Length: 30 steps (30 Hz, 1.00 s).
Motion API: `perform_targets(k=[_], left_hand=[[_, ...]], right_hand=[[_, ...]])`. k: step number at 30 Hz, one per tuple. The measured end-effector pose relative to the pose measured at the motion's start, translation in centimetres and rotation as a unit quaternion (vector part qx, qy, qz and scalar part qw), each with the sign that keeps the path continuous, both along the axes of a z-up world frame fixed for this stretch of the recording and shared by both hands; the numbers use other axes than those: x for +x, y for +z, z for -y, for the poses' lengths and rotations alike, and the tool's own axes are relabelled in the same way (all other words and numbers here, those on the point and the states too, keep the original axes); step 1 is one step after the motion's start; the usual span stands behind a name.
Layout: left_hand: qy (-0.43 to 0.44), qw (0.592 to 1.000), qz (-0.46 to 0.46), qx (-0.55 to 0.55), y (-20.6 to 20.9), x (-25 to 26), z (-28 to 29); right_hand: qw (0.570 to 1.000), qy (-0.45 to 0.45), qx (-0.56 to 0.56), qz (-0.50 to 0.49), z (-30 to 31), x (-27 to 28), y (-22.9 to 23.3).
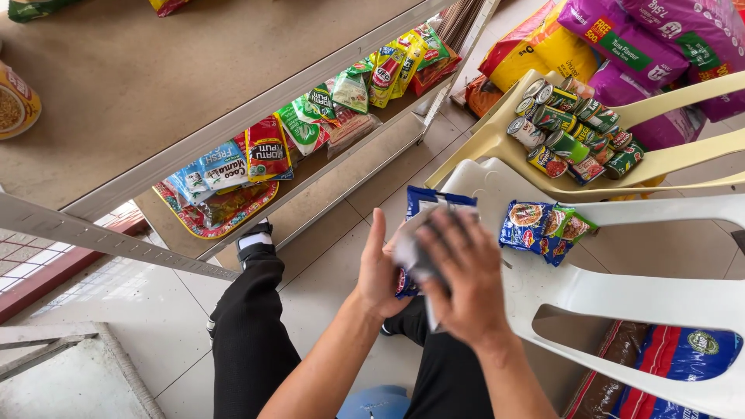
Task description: Wiping down packets of instant noodles with a cleaning cloth in a grocery store setting.
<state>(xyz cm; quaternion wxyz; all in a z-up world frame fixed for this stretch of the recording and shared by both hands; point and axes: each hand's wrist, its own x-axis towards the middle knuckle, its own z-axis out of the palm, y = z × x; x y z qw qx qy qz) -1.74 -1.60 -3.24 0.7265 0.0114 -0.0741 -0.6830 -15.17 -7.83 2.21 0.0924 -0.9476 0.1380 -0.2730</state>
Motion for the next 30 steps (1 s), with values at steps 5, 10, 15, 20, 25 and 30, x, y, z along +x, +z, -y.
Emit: perform_targets(k=[5,10,15,20,25,30], left_hand=[[-0.009,0.994,0.069,0.083,-1.3,-1.1,0.6],[-0.075,0.987,-0.136,-0.041,-4.2,-0.6,0.8],[-0.056,0.993,-0.105,-0.007,-1.3,0.3,-0.1],[-0.033,0.995,-0.037,0.092,-1.5,-0.7,0.4],[-0.073,0.984,-0.145,-0.066,-6.2,-0.2,0.7],[-0.061,0.994,-0.088,0.003,-1.4,0.1,-0.1]], right_hand=[[0.980,-0.159,0.113,0.044,0.7,0.3,0.1],[1.000,-0.003,-0.019,0.023,-3.5,1.3,0.3],[1.000,0.012,-0.005,0.025,-0.9,0.2,-1.7],[0.979,-0.153,0.124,0.059,0.0,0.7,-0.9],[0.999,0.032,0.006,0.035,-4.4,1.8,0.0],[1.000,0.021,-0.002,0.019,-1.6,1.0,-1.4]])
